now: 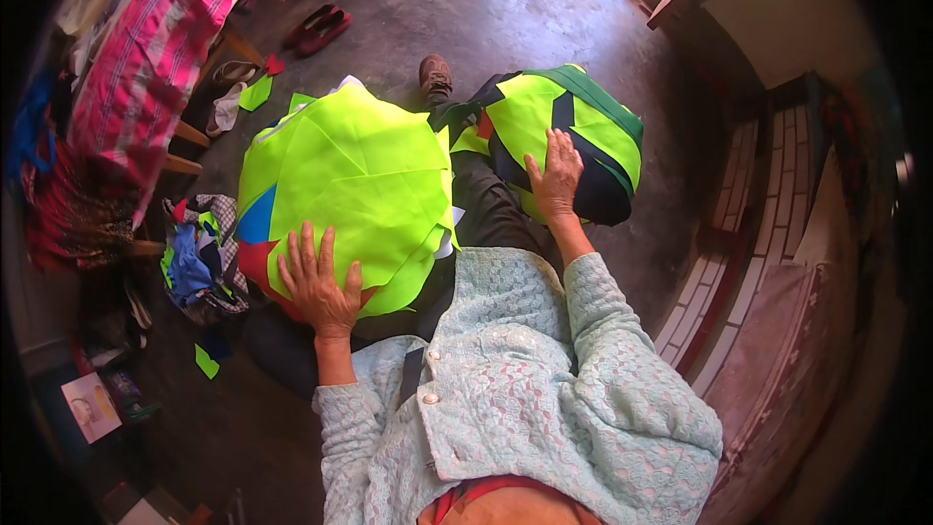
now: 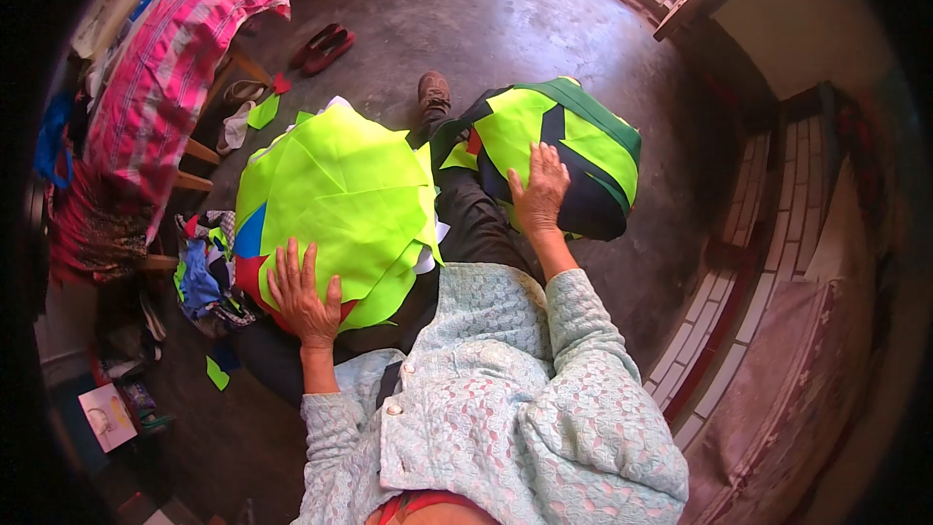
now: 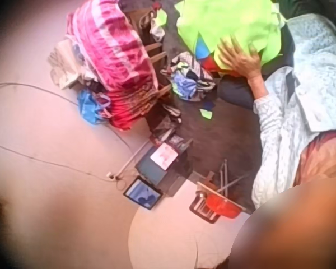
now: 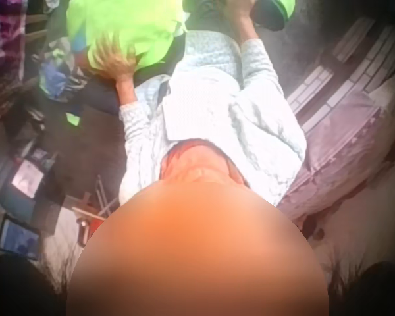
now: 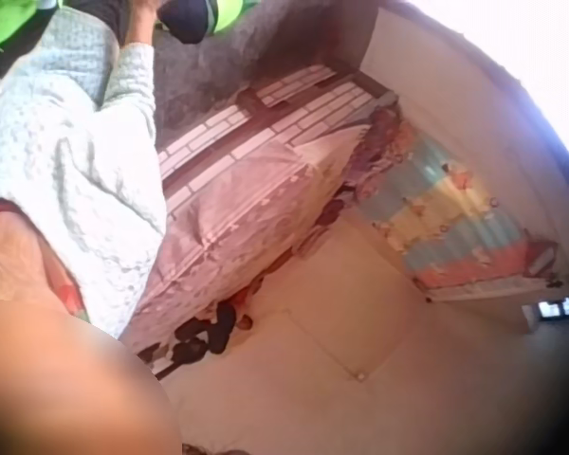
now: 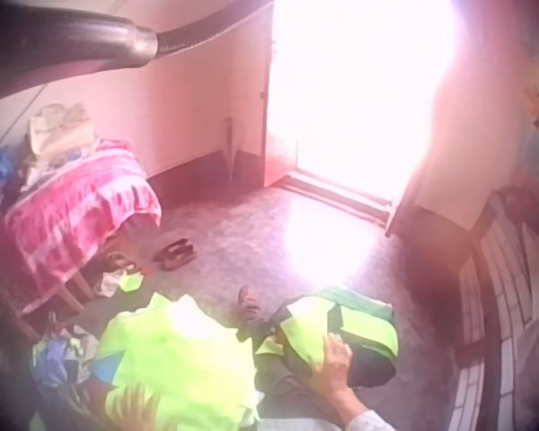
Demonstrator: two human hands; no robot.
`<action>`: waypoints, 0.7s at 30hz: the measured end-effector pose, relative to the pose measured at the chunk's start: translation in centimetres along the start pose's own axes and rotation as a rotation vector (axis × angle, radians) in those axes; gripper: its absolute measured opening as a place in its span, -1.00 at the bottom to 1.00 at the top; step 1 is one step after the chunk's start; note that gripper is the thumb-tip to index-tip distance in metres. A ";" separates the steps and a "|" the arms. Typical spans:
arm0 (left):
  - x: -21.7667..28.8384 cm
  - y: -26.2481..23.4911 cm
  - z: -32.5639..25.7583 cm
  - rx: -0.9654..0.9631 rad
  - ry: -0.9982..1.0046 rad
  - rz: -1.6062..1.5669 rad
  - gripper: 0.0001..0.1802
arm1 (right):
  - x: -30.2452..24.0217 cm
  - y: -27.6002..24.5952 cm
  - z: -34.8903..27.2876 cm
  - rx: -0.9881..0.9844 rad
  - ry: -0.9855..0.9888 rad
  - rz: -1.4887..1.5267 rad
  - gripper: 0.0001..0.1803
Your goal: The person sits on the floor and assembles two large, round, multi-colored fabric items by hand. They repeatedly pick up, fold, and press various colored fabric pieces onto the items, adjusting and smoothing them throughout the process.
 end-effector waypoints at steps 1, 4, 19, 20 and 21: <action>0.0 0.1 0.1 0.007 -0.003 -0.013 -0.35 | 0.9 0.1 -0.5 -0.060 0.020 -0.028 -0.24; -0.1 0.1 0.1 0.012 -0.007 -0.030 -0.35 | 1.9 0.5 -2.3 -0.149 -0.091 -0.045 -0.15; 0.0 -0.2 0.1 0.017 -0.002 -0.034 -0.37 | 1.9 4.4 -3.6 -0.088 -0.073 -0.230 -0.40; 0.0 -0.2 0.0 0.018 -0.004 -0.038 -0.37 | 1.9 4.5 -3.7 -0.090 -0.072 -0.237 -0.41; 0.1 -0.2 0.1 0.019 -0.004 -0.043 -0.37 | 1.9 4.5 -3.6 -0.090 -0.069 -0.245 -0.42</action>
Point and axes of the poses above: each hand's wrist, its own z-axis towards the middle knuckle, its own y-axis out of the palm, x = y × z, the point moved 1 cm from there along z, towards the middle knuckle, and after that the axes turned 6 degrees about -y, right-handed, at the moved point
